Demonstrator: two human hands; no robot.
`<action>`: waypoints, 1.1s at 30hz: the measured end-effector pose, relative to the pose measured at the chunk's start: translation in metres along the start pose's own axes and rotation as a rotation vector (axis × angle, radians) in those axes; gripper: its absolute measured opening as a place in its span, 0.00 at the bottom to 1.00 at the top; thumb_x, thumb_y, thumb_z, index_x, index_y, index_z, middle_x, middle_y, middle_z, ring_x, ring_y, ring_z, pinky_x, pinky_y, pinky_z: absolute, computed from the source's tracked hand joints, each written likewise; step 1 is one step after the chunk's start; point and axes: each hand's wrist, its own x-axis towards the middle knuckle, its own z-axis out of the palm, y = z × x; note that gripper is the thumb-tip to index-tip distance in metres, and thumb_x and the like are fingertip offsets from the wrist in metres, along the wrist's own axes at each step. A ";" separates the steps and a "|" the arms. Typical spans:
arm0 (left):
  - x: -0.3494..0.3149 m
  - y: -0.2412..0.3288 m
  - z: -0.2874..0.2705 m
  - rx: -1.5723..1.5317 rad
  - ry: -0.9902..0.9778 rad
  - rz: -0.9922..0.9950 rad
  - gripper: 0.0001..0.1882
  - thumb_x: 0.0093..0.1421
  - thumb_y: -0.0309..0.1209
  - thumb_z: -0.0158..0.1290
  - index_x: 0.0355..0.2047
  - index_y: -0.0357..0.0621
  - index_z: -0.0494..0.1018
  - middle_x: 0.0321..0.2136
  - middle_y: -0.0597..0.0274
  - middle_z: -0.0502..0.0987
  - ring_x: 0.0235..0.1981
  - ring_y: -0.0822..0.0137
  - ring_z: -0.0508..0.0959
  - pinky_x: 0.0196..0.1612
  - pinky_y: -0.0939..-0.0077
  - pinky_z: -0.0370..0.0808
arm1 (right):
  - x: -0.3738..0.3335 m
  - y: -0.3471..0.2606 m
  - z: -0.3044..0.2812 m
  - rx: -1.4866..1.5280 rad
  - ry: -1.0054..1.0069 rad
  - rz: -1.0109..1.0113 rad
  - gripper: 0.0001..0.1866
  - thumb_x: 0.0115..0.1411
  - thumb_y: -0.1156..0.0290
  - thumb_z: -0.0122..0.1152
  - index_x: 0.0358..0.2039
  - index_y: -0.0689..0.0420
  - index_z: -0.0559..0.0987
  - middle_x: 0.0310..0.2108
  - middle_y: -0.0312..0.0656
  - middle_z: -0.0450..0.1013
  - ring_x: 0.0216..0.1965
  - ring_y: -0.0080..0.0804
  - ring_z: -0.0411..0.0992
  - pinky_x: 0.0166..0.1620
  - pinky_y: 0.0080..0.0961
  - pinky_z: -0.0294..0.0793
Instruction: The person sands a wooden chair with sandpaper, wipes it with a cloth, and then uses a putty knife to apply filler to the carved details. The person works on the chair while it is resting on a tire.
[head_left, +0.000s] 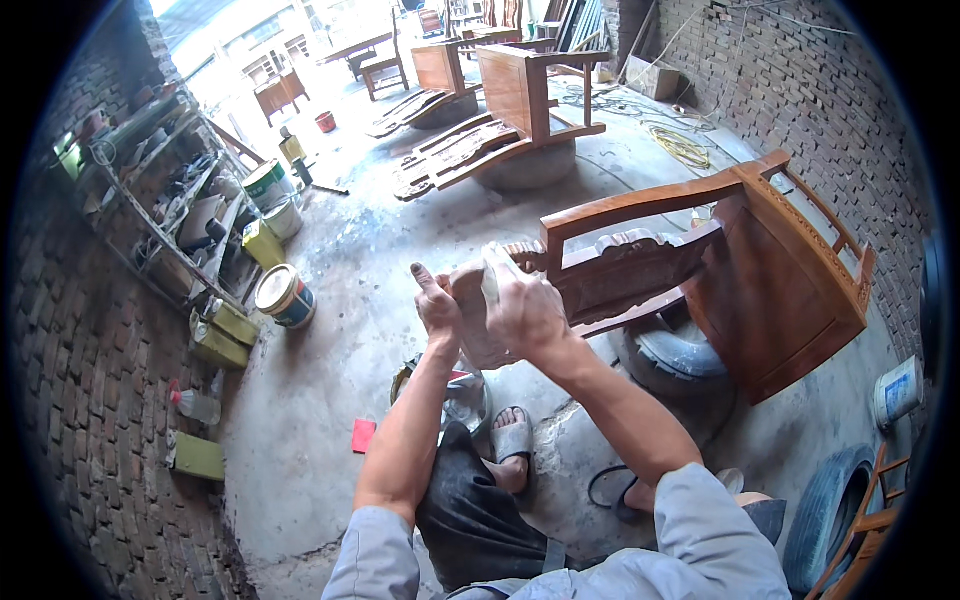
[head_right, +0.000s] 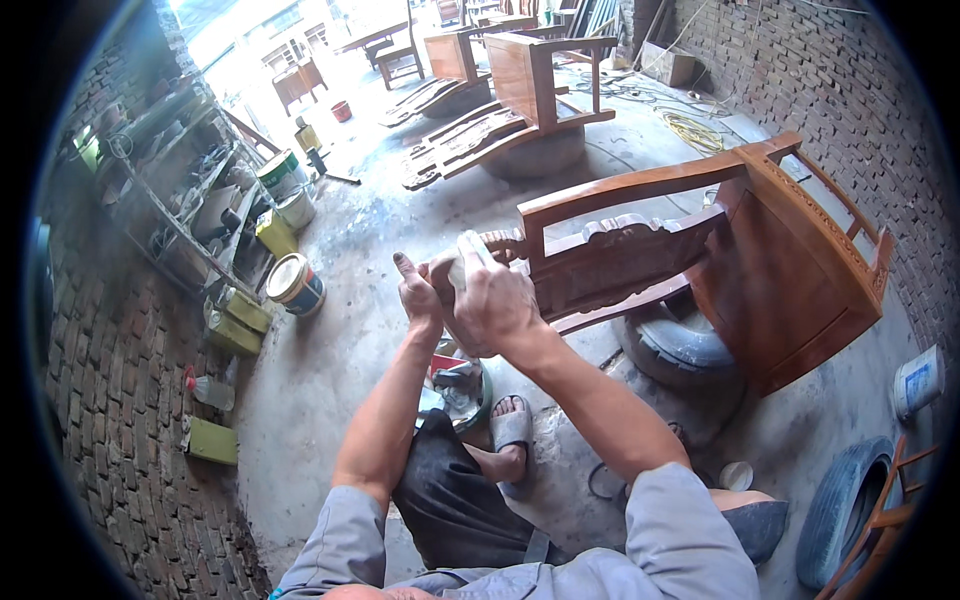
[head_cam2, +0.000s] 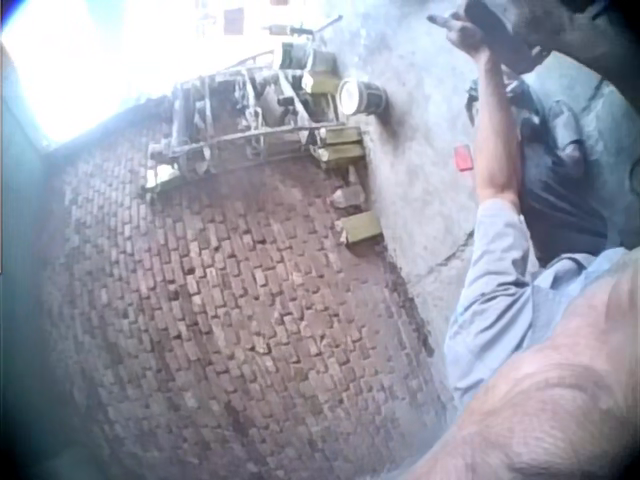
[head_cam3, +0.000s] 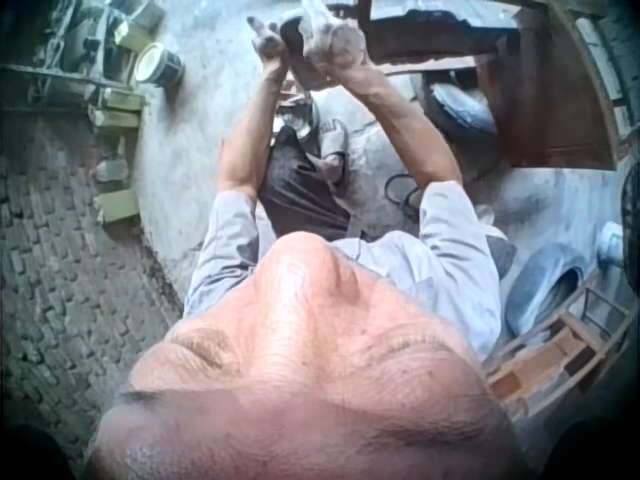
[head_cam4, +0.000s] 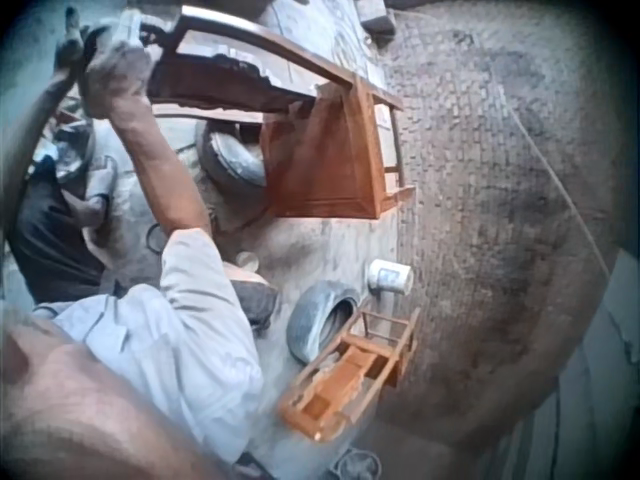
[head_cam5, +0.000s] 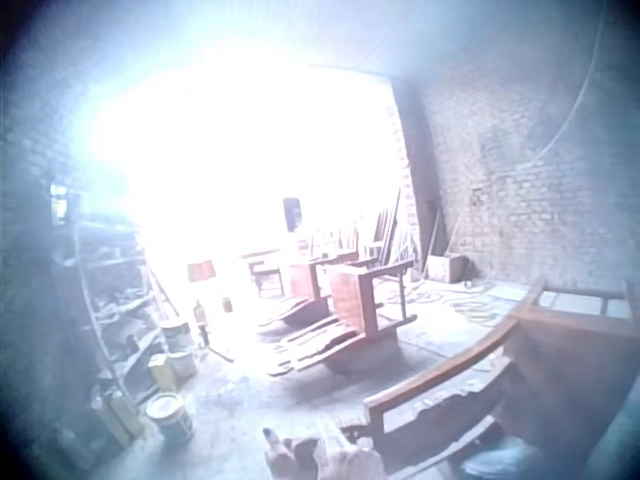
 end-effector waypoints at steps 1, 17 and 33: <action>-0.001 0.002 -0.001 0.018 0.014 0.003 0.49 0.66 0.66 0.20 0.20 0.34 0.75 0.14 0.63 0.70 0.22 0.64 0.68 0.34 0.69 0.67 | -0.007 -0.005 -0.007 -0.028 -0.080 0.026 0.25 0.60 0.69 0.50 0.56 0.67 0.70 0.43 0.65 0.74 0.41 0.62 0.76 0.48 0.45 0.76; 0.010 -0.011 -0.006 0.040 0.072 0.031 0.48 0.67 0.66 0.21 0.16 0.35 0.70 0.12 0.67 0.64 0.20 0.67 0.61 0.29 0.68 0.62 | -0.005 0.011 -0.007 -0.012 -0.020 0.050 0.22 0.59 0.69 0.51 0.54 0.61 0.73 0.39 0.63 0.76 0.38 0.61 0.76 0.44 0.49 0.77; 0.004 -0.002 -0.004 0.102 0.110 0.033 0.49 0.66 0.66 0.20 0.17 0.35 0.73 0.11 0.63 0.65 0.18 0.63 0.63 0.31 0.69 0.64 | 0.005 0.039 -0.010 -0.022 0.067 0.087 0.24 0.64 0.64 0.47 0.56 0.65 0.70 0.41 0.63 0.75 0.41 0.64 0.75 0.48 0.49 0.75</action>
